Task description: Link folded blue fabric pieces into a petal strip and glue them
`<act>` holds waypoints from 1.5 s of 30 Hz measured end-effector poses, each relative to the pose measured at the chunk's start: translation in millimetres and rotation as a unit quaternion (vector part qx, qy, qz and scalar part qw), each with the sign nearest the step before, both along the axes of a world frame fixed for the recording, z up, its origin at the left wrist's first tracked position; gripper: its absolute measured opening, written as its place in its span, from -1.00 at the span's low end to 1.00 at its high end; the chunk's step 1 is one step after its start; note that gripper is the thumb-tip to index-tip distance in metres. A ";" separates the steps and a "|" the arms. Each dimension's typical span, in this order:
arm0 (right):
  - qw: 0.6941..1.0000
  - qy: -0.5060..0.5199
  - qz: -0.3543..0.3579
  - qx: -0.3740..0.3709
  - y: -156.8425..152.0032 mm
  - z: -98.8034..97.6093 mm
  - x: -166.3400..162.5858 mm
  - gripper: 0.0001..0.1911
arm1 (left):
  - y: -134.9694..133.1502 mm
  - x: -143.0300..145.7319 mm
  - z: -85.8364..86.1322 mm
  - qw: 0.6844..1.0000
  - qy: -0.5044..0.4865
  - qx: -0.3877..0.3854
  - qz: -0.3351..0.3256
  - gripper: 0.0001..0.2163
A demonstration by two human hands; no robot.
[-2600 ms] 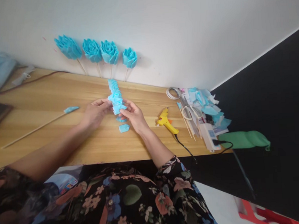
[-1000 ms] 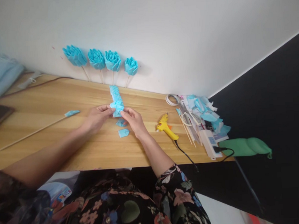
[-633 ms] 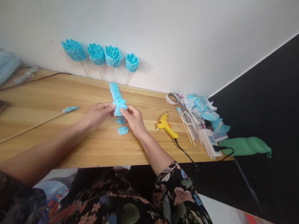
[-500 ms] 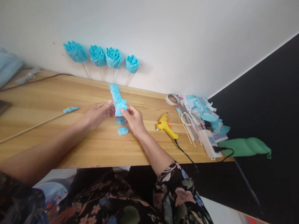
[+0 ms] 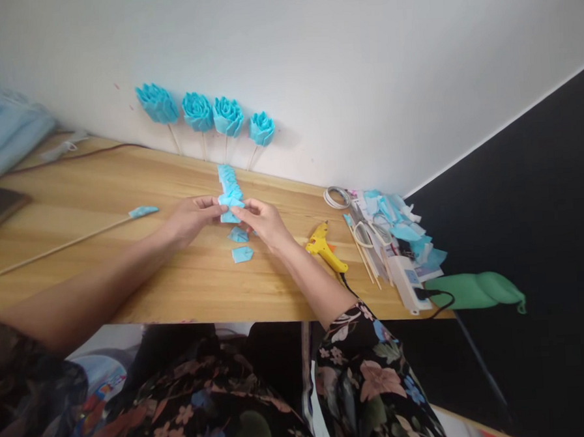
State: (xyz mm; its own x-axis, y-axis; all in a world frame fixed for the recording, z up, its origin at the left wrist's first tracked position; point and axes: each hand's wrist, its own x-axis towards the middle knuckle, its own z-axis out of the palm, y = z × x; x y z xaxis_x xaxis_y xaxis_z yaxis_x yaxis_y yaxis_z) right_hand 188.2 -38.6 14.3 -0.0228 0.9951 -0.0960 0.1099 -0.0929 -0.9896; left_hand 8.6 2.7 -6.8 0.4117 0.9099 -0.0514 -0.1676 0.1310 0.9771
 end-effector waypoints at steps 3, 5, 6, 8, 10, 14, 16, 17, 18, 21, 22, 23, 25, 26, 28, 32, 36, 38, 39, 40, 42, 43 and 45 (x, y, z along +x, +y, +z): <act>1.000 0.007 0.015 0.011 8.0 -2.5 -1.5 -0.53 | 0.2 -1.6 1.4 1.000 -0.008 0.013 -0.005 -0.74; 0.999 0.029 0.023 0.026 10.7 -7.3 -3.4 -0.53 | 1.2 -2.7 1.1 0.999 -0.021 0.028 -0.011 -0.69; 0.998 0.042 0.020 0.036 11.1 -10.2 -4.5 -0.53 | 1.9 -3.1 0.6 0.999 -0.027 0.034 -0.016 -0.67; 0.997 0.063 0.001 0.050 10.3 -16.2 -6.8 -0.54 | 3.4 -3.8 -0.7 0.999 -0.029 0.037 -0.025 -0.62; 0.995 0.071 -0.021 0.061 8.4 -21.5 -8.8 -0.56 | 4.5 -4.1 -2.0 0.999 -0.031 0.022 -0.034 -0.57; 0.994 0.068 -0.036 0.084 5.7 -27.8 -10.1 -0.59 | 4.4 -4.9 -2.5 0.998 -0.039 -0.004 -0.039 -0.56; 0.994 0.060 -0.035 0.091 5.1 -29.5 -9.0 -0.59 | 3.5 -5.2 -1.6 0.999 -0.025 0.004 -0.029 -0.60; 0.994 0.056 -0.029 0.091 4.7 -30.3 -8.2 -0.58 | 3.2 -5.3 -0.9 1.000 -0.015 0.008 -0.024 -0.62; 0.994 0.055 -0.023 0.091 4.2 -31.0 -7.4 -0.57 | 2.9 -5.2 -0.3 1.000 -0.006 0.010 -0.018 -0.63; 0.993 0.068 -0.029 0.093 2.2 -32.6 -5.1 -0.50 | 2.6 -4.7 1.8 1.000 0.015 0.022 -0.007 -0.64; 0.992 0.069 -0.032 0.096 1.5 -32.9 -4.5 -0.47 | 2.5 -4.5 2.5 0.999 0.020 0.029 -0.006 -0.63; 0.992 0.066 -0.033 0.099 0.7 -33.0 -4.1 -0.46 | 2.3 -4.3 3.2 0.999 0.025 0.035 -0.006 -0.63; 0.994 0.050 -0.021 0.098 -0.8 -33.1 -3.5 -0.47 | 1.5 -4.0 4.2 0.998 0.033 0.042 -0.016 -0.63; 0.994 0.039 -0.012 0.097 -1.5 -32.9 -3.4 -0.48 | 1.0 -3.8 4.4 0.998 0.035 0.042 -0.024 -0.64; 0.995 0.017 -0.005 0.095 -3.0 -32.2 -3.7 -0.52 | 0.1 -3.4 3.6 0.998 0.034 0.043 -0.042 -0.65; 0.994 -0.013 -0.021 0.109 -6.2 -27.6 -5.4 -0.55 | 1.1 -3.5 -3.4 0.996 -0.004 0.021 -0.090 -0.59; 0.991 0.034 -0.053 0.115 -10.1 -19.6 -6.1 -0.52 | 6.4 -6.9 -8.2 0.988 -0.062 -0.074 -0.122 -0.45; 0.990 0.061 -0.042 0.123 -12.8 -16.7 -5.8 -0.52 | 8.4 -9.0 -6.1 0.978 -0.064 -0.129 -0.151 -0.40; 0.989 0.070 -0.026 0.126 -14.3 -16.0 -5.7 -0.53 | 8.7 -9.9 -4.1 0.971 -0.063 -0.152 -0.173 -0.39; 0.989 0.077 -0.007 0.128 -15.8 -15.6 -5.7 -0.54 | 8.7 -10.5 -1.8 0.964 -0.061 -0.170 -0.195 -0.38; 0.988 0.087 0.037 0.122 -18.8 -15.8 -5.9 -0.56 | 7.8 -11.2 2.6 0.954 -0.059 -0.196 -0.217 -0.40; 0.988 0.089 0.057 0.113 -20.2 -16.1 -6.2 -0.57 | 7.4 -11.4 4.2 0.953 -0.060 -0.206 -0.213 -0.43; 0.988 0.089 0.089 0.093 -22.8 -16.4 -6.5 -0.56 | 7.3 -11.9 6.1 0.956 -0.063 -0.220 -0.181 -0.51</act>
State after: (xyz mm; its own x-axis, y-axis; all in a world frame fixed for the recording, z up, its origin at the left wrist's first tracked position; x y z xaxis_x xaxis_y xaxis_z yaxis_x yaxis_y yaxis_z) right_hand 181.7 -61.4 -2.0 -0.1988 0.9740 0.1086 -0.0688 0.0967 -0.9929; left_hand -3.3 10.0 -0.7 0.7240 0.6077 -0.3264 -0.1461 0.5975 0.7885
